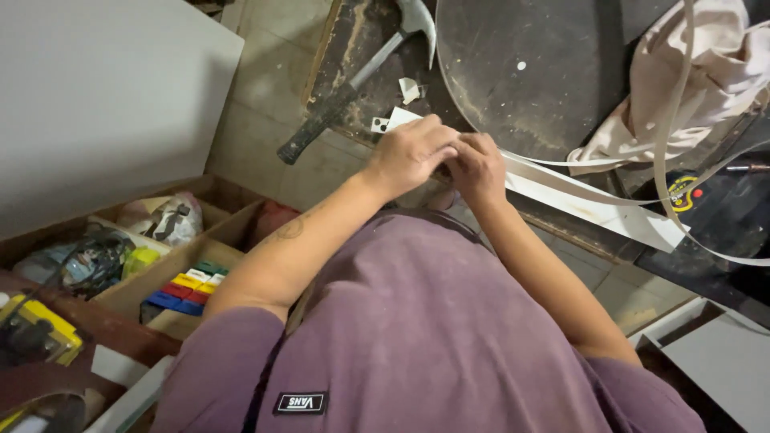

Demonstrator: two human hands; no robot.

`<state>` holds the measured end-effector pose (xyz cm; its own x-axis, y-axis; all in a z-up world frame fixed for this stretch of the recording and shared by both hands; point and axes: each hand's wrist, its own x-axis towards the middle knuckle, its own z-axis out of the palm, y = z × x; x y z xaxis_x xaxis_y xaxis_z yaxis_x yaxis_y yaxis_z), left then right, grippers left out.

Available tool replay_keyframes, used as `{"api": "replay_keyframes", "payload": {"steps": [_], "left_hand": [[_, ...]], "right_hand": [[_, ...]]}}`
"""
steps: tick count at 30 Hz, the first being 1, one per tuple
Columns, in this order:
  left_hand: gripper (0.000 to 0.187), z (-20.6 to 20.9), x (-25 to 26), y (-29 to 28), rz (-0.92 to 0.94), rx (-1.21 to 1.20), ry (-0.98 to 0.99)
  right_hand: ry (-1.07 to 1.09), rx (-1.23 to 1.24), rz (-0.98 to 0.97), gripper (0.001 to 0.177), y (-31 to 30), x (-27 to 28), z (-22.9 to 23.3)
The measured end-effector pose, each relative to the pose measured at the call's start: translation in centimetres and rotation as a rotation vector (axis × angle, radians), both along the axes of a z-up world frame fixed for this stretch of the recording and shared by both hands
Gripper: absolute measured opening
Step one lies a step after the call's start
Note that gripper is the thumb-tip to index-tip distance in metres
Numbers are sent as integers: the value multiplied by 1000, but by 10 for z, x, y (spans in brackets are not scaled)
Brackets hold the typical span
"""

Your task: Hammering small nails into a white strip to secure it to a surface on a workbench.

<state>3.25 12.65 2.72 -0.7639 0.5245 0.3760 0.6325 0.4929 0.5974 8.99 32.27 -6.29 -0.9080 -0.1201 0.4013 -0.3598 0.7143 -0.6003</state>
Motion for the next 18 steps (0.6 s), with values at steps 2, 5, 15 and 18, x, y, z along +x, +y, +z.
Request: {"api": "replay_keyframes", "payload": {"steps": [2,5,15,18], "left_hand": [[14,-8,-7,-10,44,12,-54],[11,-2,-8,-22,198,74,-190],[19,26,-2,-1,179,124,-132],[21,27,0,9,124,64,-66]], "right_hand": [[17,-8,19,8,12,2,23],[31,-27,39,11,21,12,35],[18,-81,26,17,24,13,44],[23,-65,26,17,25,14,37]]}}
